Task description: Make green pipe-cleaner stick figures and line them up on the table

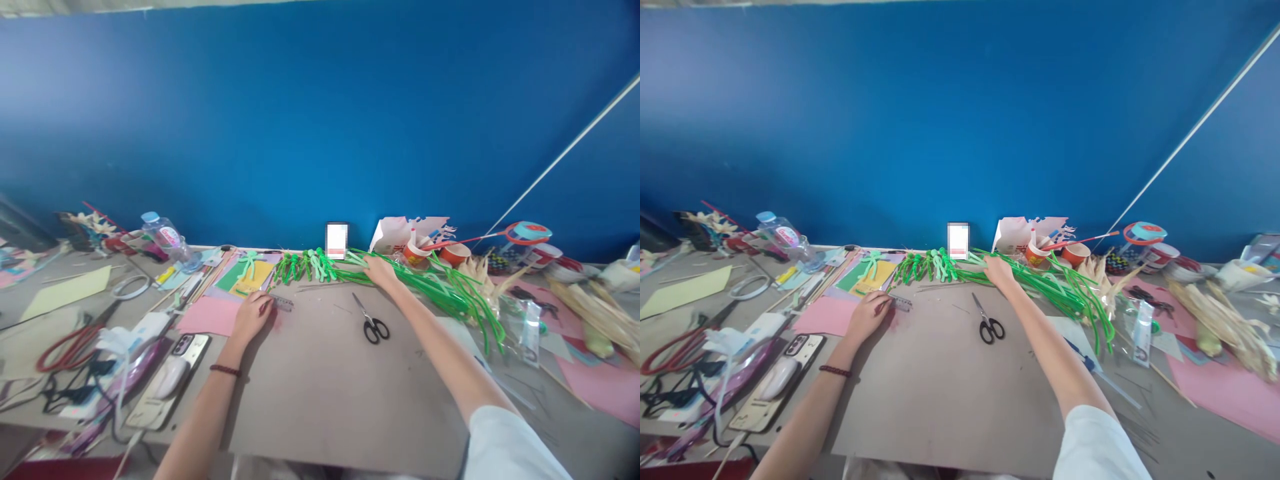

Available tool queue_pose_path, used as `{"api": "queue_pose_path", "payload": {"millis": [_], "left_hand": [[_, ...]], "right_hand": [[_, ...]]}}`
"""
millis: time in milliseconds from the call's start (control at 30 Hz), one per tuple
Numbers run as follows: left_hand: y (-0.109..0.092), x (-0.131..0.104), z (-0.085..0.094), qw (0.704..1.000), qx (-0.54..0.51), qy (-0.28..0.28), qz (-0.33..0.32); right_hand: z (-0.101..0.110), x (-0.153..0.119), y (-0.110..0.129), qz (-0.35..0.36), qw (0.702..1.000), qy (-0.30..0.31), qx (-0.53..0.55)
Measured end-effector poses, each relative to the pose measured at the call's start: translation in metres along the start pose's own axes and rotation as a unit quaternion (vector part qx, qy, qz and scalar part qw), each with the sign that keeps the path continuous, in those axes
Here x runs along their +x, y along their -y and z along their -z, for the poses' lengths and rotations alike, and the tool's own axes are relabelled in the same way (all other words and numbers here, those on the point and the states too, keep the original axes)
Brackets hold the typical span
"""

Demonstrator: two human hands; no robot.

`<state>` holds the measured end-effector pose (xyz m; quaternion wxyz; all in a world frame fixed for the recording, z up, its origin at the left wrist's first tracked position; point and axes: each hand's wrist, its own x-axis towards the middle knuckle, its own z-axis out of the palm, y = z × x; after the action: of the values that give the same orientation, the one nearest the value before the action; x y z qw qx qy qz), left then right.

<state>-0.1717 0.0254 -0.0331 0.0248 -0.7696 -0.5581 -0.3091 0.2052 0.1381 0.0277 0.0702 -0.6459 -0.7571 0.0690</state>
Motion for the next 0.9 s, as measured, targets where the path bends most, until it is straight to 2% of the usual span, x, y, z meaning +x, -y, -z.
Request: {"api": "queue_pose_path", "payload": {"millis": [133,200,300,367,600,900], "left_hand": [[0.000,0.000,0.000,1.000,-0.008,0.003,-0.004],[0.000,0.000,0.000,1.000,-0.010,0.001,-0.004],[0.000,0.000,-0.001,1.000,-0.008,0.000,-0.005],[0.001,-0.001,-0.001,1.000,-0.004,-0.001,-0.004],[0.001,-0.001,-0.001,1.000,-0.006,0.005,-0.006],[0.002,-0.001,-0.001,1.000,-0.007,0.006,-0.003]], "right_hand": [[0.013,0.001,-0.011,-0.016,0.999,-0.051,0.001],[0.014,0.002,-0.015,0.022,0.998,-0.065,0.004],[0.007,0.003,-0.015,0.113,0.993,-0.039,0.001],[0.002,0.004,-0.011,0.131,0.991,-0.003,-0.023],[0.002,0.017,0.004,0.082,0.989,0.074,-0.103],[0.002,0.018,0.006,0.047,0.996,0.048,-0.058]]}}
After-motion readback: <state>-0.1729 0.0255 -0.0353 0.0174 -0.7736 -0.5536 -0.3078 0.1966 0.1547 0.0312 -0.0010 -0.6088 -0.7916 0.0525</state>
